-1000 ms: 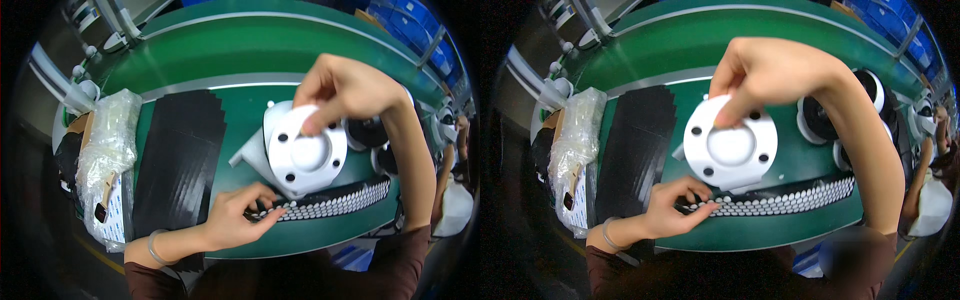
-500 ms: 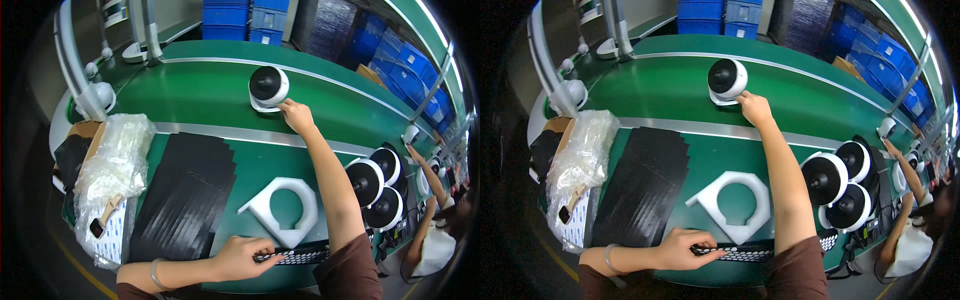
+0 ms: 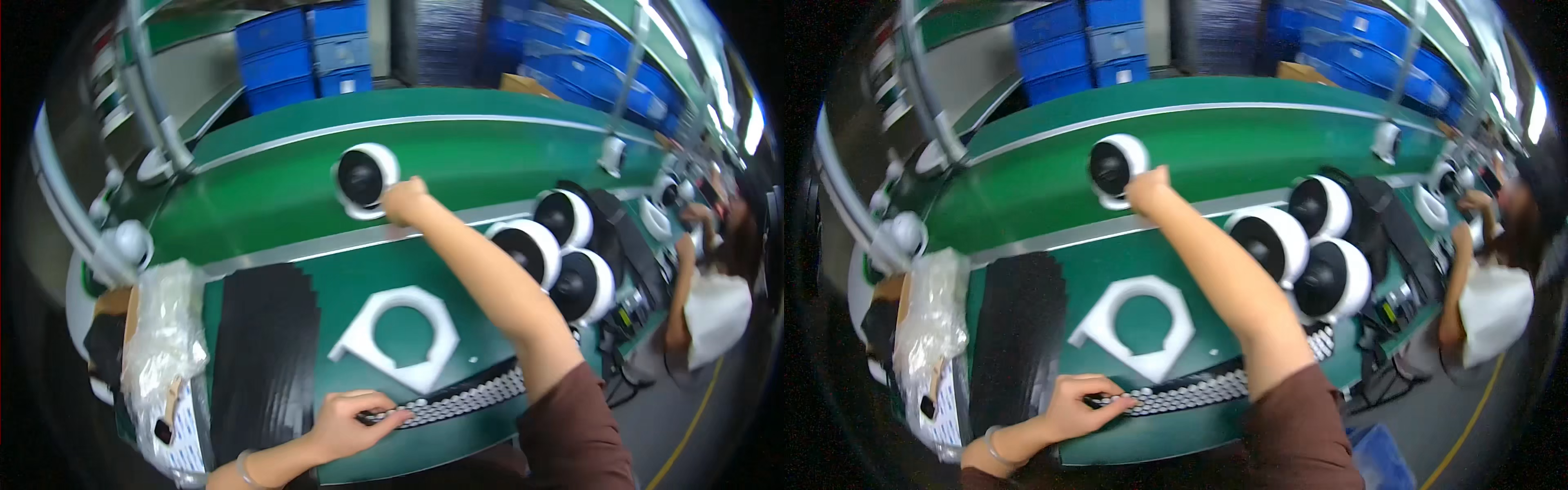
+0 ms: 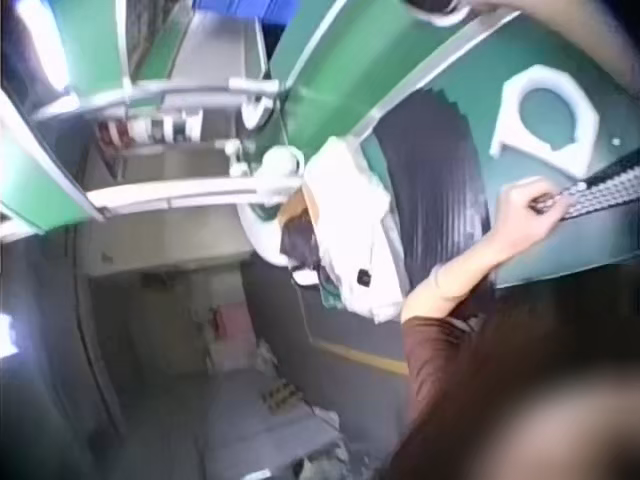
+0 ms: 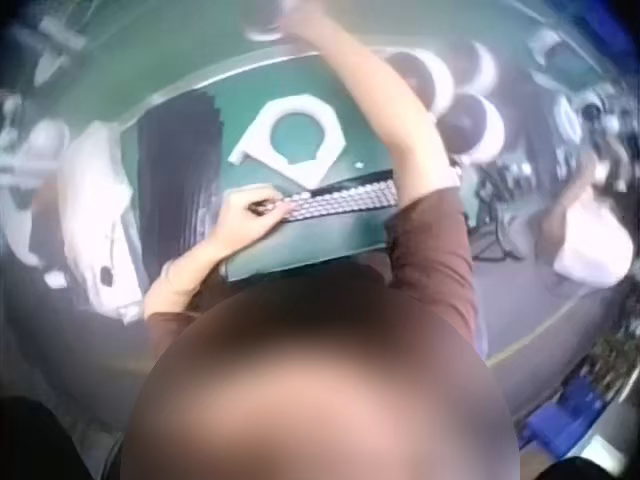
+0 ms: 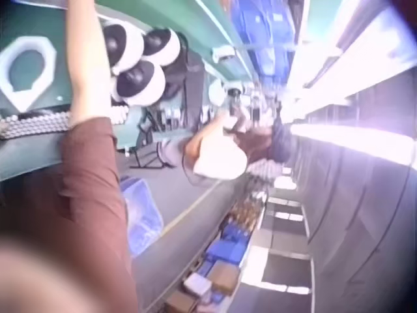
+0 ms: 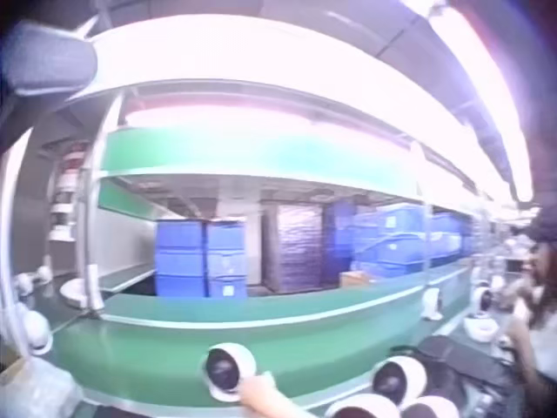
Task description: Applying adhesive pads to the base of security camera housings on an assembly line.
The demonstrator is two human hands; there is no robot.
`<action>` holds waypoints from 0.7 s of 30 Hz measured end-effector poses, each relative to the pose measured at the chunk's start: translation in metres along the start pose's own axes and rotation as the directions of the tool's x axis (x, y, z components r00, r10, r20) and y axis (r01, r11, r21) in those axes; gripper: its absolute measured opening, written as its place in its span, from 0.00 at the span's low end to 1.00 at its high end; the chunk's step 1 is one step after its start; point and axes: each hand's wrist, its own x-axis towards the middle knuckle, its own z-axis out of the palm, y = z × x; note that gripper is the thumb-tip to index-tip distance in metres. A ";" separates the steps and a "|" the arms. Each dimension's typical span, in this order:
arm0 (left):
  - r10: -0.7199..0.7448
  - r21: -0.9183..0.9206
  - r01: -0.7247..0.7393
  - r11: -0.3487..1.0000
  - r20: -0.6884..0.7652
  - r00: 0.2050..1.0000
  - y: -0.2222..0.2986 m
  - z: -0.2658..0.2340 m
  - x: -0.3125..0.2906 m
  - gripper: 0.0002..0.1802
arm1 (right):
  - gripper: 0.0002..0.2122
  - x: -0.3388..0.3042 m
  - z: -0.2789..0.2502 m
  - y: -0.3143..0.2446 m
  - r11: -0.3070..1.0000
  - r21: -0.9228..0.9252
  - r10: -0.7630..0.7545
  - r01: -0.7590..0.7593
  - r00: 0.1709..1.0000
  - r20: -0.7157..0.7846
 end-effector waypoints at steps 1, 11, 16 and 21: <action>-0.005 0.055 0.004 0.998 0.027 1.000 -0.001 -0.001 0.001 0.08 | 0.12 0.000 0.004 0.002 0.999 0.037 0.038 -0.039 0.999 0.029; -0.033 0.082 0.030 0.996 0.033 0.999 -0.001 -0.002 0.005 0.08 | 0.57 0.002 -0.002 -0.009 0.748 0.620 0.510 -0.238 0.804 -0.307; -0.031 -0.018 0.032 0.999 0.056 0.998 -0.001 -0.001 0.001 0.09 | 0.49 0.016 0.016 0.032 0.758 0.643 0.423 -0.113 0.835 -0.352; -0.005 -0.114 0.014 0.993 0.080 0.997 -0.008 -0.001 -0.007 0.11 | 0.51 0.015 0.016 0.032 0.850 0.490 0.420 -0.194 0.811 -0.408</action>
